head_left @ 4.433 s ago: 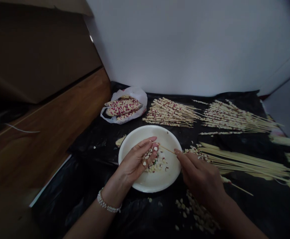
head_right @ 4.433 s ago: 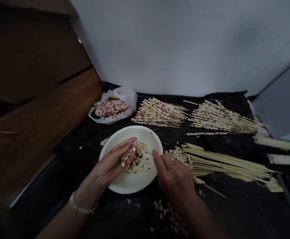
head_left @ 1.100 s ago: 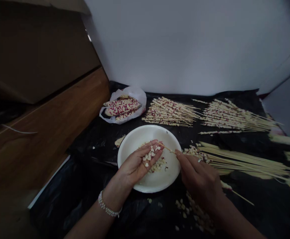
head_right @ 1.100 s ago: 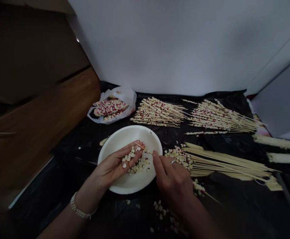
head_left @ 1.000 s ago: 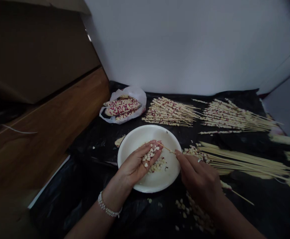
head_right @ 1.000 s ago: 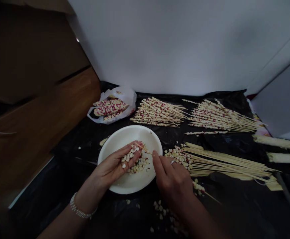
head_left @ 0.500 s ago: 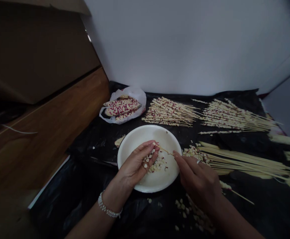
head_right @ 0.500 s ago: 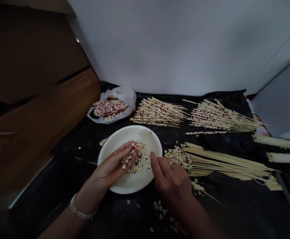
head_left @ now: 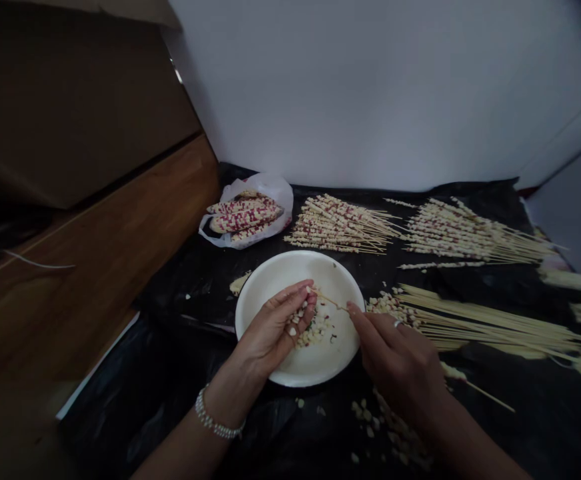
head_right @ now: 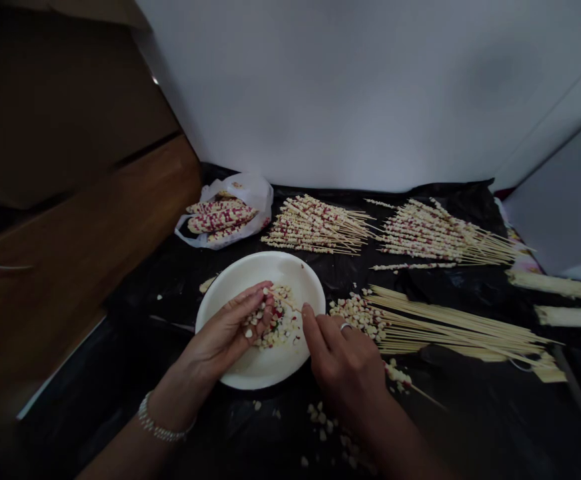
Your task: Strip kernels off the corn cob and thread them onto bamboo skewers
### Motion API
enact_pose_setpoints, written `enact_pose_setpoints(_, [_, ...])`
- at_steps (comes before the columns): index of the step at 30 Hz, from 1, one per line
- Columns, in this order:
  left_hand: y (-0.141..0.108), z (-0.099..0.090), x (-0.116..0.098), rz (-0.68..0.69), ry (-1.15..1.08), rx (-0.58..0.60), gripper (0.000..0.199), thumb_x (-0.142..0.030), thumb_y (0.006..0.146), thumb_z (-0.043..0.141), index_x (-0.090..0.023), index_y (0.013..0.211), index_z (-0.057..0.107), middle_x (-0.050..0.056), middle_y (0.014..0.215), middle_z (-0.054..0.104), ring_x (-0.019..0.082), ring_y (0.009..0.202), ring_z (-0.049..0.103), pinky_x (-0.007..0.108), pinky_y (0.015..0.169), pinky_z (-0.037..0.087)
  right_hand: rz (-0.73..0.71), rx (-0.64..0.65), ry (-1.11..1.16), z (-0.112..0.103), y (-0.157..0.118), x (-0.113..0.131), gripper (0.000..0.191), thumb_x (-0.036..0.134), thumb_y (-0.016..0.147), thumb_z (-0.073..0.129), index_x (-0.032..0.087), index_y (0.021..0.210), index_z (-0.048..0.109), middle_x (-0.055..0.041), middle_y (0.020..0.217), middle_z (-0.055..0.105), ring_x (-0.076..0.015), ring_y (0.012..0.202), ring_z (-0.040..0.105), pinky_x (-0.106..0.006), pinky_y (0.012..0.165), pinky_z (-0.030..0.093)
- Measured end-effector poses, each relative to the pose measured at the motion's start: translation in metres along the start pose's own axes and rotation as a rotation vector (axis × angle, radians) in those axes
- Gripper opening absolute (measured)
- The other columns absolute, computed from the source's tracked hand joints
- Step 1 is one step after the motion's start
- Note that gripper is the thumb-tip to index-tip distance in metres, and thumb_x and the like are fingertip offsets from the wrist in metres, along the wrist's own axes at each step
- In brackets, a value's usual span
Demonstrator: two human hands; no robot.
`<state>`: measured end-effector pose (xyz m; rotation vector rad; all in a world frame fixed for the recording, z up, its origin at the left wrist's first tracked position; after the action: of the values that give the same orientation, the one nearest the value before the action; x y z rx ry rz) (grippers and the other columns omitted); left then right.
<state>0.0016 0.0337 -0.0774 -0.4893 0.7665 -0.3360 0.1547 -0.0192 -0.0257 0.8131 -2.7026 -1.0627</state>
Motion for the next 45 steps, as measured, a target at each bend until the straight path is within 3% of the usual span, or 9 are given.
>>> enact_pose_setpoints(20, [-0.001, -0.001, 0.0, -0.034, 0.02, -0.008, 0.011, -0.01, 0.078, 0.071, -0.012, 0.089, 0.073, 0.003, 0.079, 0.07, 0.007, 0.067, 0.065, 0.016, 0.068, 0.056, -0.045, -0.006, 0.004, -0.005, 0.004, 0.003, 0.04, 0.001, 0.086, 0.052, 0.008, 0.126, 0.056, -0.0048, 0.089, 0.07, -0.0154, 0.064, 0.049, -0.031, 0.059, 0.035])
enact_pose_setpoints(29, [0.002, -0.004, -0.001, 0.033, 0.086, 0.011, 0.014, -0.01, 0.075, 0.074, -0.009, 0.089, 0.073, 0.004, 0.074, 0.068, 0.007, 0.066, 0.063, 0.015, 0.067, 0.055, -0.076, -0.014, 0.013, -0.008, 0.007, 0.006, 0.037, 0.001, 0.088, 0.049, 0.005, 0.124, 0.056, -0.0069, 0.087, 0.07, -0.016, 0.064, 0.05, -0.031, 0.057, 0.034])
enact_pose_setpoints(37, [0.002, -0.003, 0.003, 0.035, 0.124, 0.029, 0.019, -0.014, 0.069, 0.08, -0.009, 0.087, 0.075, 0.006, 0.079, 0.07, 0.009, 0.072, 0.064, 0.015, 0.07, 0.054, -0.073, -0.038, 0.015, -0.008, 0.002, 0.007, 0.053, 0.001, 0.088, 0.049, 0.006, 0.14, 0.044, -0.0079, 0.092, 0.072, -0.0143, 0.064, 0.055, -0.029, 0.056, 0.038])
enact_pose_setpoints(41, [0.0, -0.002, 0.007, 0.033, 0.179, 0.017, 0.019, -0.016, 0.068, 0.082, -0.01, 0.085, 0.076, 0.006, 0.079, 0.071, 0.008, 0.071, 0.065, 0.015, 0.07, 0.052, -0.08, -0.04, 0.004, -0.007, 0.003, 0.01, 0.048, 0.001, 0.087, 0.049, 0.006, 0.135, 0.05, -0.0066, 0.088, 0.072, -0.0124, 0.06, 0.053, -0.028, 0.053, 0.038])
enact_pose_setpoints(45, [-0.004, 0.006, 0.018, -0.042, 0.214, 0.094, 0.013, -0.014, 0.068, 0.082, -0.009, 0.078, 0.076, 0.007, 0.083, 0.073, 0.009, 0.075, 0.066, 0.016, 0.076, 0.053, -0.078, -0.022, 0.049, -0.005, 0.003, 0.013, 0.044, 0.001, 0.086, 0.049, 0.005, 0.13, 0.054, -0.0101, 0.089, 0.071, -0.0127, 0.064, 0.057, -0.026, 0.054, 0.041])
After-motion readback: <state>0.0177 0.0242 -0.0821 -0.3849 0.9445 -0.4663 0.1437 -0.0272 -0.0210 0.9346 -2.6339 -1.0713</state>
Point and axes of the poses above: each hand's wrist, its own y-axis towards the middle knuckle, its own z-axis out of the palm, x = y × z, the point moved 7 cm from there along y, towards the middle knuckle
